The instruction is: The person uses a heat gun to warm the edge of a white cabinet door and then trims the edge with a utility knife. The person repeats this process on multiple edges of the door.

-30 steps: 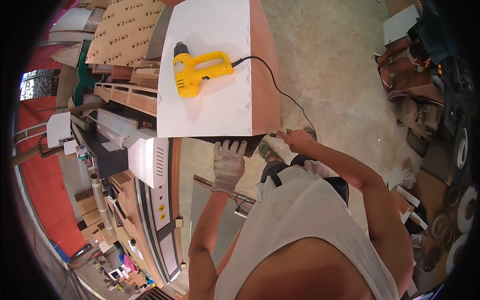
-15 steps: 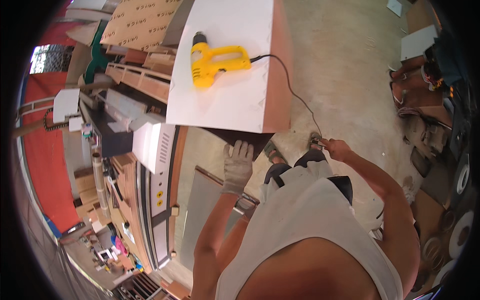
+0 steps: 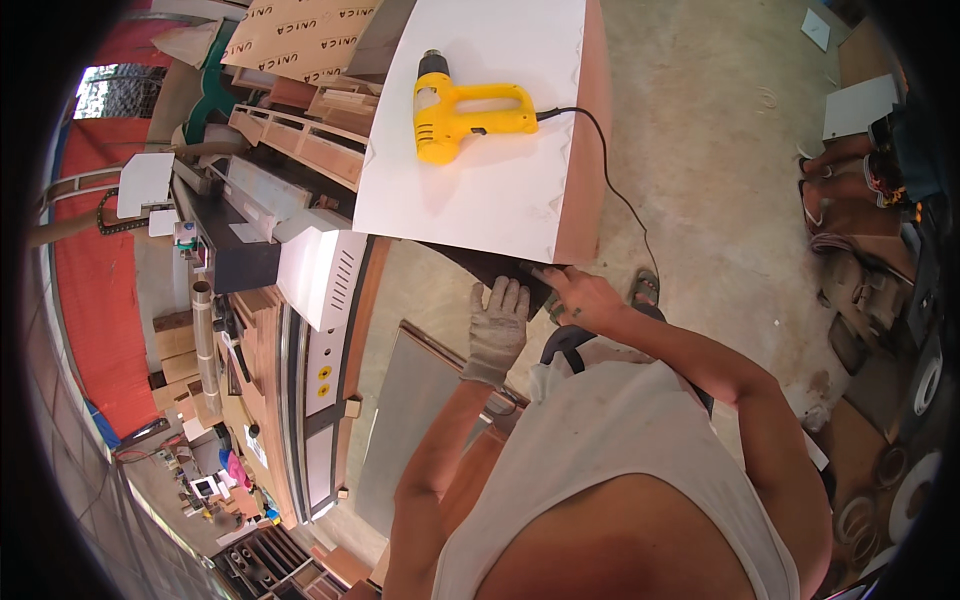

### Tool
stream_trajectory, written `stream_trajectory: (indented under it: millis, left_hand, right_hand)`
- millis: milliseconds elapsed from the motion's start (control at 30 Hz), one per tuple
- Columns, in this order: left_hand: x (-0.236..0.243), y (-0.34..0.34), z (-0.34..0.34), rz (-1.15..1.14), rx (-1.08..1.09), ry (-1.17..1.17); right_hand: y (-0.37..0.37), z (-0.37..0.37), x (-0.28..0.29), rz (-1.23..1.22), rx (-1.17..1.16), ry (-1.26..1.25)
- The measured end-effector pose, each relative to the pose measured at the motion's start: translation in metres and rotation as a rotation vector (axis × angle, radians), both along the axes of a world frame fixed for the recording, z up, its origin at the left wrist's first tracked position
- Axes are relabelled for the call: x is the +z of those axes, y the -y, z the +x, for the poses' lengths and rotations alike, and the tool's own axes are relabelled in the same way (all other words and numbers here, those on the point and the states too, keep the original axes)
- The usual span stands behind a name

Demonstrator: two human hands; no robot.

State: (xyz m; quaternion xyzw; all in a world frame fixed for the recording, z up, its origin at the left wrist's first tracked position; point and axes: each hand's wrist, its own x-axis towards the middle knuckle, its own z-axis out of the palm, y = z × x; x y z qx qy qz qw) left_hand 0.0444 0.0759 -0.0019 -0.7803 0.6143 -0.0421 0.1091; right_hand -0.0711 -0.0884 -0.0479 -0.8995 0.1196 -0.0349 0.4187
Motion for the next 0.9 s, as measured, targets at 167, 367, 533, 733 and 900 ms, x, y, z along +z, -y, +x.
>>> stream_trajectory:
  millis: [167, 367, 533, 733, 900]
  left_hand:
    - [0.002, 0.006, -0.001, -0.021, 0.017, -0.047]
    - [-0.003, 0.006, 0.001, -0.015, 0.016, -0.055]
    - [0.001, 0.005, 0.006, 0.031, -0.003, -0.07]
    - [0.005, -0.003, 0.0, 0.08, -0.019, -0.028]
    - [0.01, 0.003, -0.002, 0.1, -0.004, -0.023]
  right_hand:
    - [-0.004, 0.023, 0.012, -0.095, 0.087, -0.091]
    - [-0.018, 0.016, 0.002, -0.189, 0.013, -0.128]
    - [0.001, 0.007, -0.016, -0.183, 0.033, -0.145]
    - [0.012, -0.018, -0.032, -0.102, 0.074, -0.205]
    - [0.023, -0.034, -0.041, -0.087, 0.057, -0.24]
